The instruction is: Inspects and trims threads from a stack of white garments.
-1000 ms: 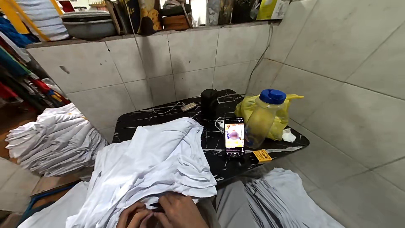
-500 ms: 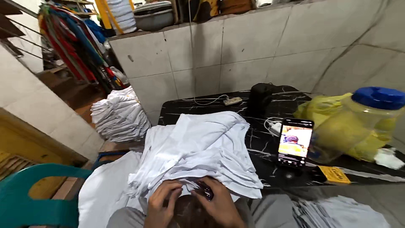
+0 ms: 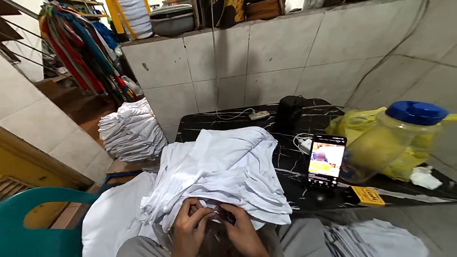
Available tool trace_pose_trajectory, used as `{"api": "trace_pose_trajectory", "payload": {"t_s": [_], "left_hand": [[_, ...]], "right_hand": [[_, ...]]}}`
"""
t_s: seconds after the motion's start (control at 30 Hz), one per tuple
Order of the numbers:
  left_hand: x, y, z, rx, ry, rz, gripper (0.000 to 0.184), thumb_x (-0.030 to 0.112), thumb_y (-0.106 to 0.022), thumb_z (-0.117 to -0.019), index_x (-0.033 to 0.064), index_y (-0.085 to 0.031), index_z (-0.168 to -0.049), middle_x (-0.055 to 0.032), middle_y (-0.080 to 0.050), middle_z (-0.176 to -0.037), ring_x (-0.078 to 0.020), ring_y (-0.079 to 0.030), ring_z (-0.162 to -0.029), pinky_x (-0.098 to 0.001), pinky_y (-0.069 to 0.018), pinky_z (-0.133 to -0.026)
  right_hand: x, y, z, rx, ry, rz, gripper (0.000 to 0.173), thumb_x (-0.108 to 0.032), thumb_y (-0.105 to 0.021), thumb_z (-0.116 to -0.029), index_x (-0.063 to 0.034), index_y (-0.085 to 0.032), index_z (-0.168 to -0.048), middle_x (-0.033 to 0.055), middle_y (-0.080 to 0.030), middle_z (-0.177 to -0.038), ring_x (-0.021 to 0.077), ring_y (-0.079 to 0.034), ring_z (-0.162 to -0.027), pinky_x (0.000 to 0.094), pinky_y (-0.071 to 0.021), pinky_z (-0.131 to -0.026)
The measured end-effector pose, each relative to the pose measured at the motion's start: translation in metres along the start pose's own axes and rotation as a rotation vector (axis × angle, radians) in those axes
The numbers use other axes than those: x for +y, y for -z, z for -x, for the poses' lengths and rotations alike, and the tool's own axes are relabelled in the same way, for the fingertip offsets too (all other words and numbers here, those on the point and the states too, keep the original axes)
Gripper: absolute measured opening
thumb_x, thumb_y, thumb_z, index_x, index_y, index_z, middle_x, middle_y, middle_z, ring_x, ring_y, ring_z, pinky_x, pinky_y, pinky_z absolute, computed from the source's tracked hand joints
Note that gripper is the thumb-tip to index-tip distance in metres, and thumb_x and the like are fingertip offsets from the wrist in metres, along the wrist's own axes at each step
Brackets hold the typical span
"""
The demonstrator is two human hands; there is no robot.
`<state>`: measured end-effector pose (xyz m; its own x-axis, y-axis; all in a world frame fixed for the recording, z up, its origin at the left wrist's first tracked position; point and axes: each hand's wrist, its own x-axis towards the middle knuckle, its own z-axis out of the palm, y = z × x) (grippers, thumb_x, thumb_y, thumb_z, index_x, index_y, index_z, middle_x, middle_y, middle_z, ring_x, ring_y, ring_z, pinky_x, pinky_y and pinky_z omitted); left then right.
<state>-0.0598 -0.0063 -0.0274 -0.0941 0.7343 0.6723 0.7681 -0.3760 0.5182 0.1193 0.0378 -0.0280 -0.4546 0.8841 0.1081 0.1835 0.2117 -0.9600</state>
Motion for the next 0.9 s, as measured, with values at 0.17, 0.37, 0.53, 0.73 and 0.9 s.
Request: {"api": "trace_pose_trajectory", "payload": {"t_s": [0.17, 0.37, 0.53, 0.73, 0.9], "left_hand": [[-0.005, 0.018, 0.000, -0.058, -0.009, 0.270, 0.015, 0.028, -0.068, -0.0989, 0.0144, -0.072, -0.096, -0.0006, -0.068, -0.110, -0.0079, -0.066, -0.105, -0.0245, -0.0588, -0.091], [-0.011, 0.032, 0.002, -0.288, -0.069, 0.241, 0.028, 0.034, -0.069, -0.0986, 0.0088, -0.070, -0.087, -0.0053, -0.071, -0.107, -0.0105, -0.068, -0.105, -0.0274, -0.0582, -0.093], [-0.001, 0.016, 0.004, -0.201, -0.048, 0.003, 0.022, 0.034, -0.076, -0.0930, 0.0156, -0.079, -0.105, -0.0039, -0.073, -0.106, -0.0088, -0.069, -0.100, -0.0255, -0.0584, -0.089], [0.000, 0.005, 0.012, -0.173, -0.031, 0.079, 0.016, 0.020, -0.065, -0.0989, 0.0080, -0.074, -0.092, -0.0068, -0.072, -0.099, -0.0083, -0.068, -0.103, -0.0223, -0.0535, -0.097], [0.001, 0.030, 0.004, -0.470, 0.054, 0.394, 0.027, 0.020, -0.061, -0.1030, -0.0026, -0.069, -0.091, -0.0129, -0.074, -0.093, -0.0138, -0.071, -0.092, -0.0331, -0.0586, -0.089]], "right_hand": [[-0.003, 0.002, -0.001, 0.036, -0.063, -0.046, 0.026, -0.021, -0.061, -0.1005, -0.0013, -0.074, -0.112, 0.0086, -0.074, -0.097, 0.0106, -0.069, -0.089, 0.0319, -0.0564, -0.086], [0.000, 0.004, -0.002, 0.031, -0.094, -0.044, 0.028, -0.022, -0.060, -0.1013, -0.0010, -0.073, -0.113, 0.0089, -0.073, -0.098, 0.0108, -0.068, -0.090, 0.0315, -0.0557, -0.086], [-0.005, 0.003, 0.000, 0.022, -0.091, -0.033, 0.028, -0.019, -0.060, -0.1015, 0.0007, -0.072, -0.116, 0.0123, -0.074, -0.104, 0.0146, -0.070, -0.096, 0.0347, -0.0558, -0.092], [-0.011, 0.006, 0.001, -0.021, -0.140, -0.011, 0.032, -0.021, -0.060, -0.1025, 0.0021, -0.070, -0.122, 0.0171, -0.073, -0.113, 0.0222, -0.070, -0.106, 0.0418, -0.0534, -0.099], [-0.010, 0.004, -0.001, -0.025, -0.136, -0.003, 0.033, -0.021, -0.059, -0.1029, 0.0018, -0.069, -0.125, 0.0180, -0.072, -0.116, 0.0240, -0.069, -0.109, 0.0434, -0.0524, -0.101]]}}
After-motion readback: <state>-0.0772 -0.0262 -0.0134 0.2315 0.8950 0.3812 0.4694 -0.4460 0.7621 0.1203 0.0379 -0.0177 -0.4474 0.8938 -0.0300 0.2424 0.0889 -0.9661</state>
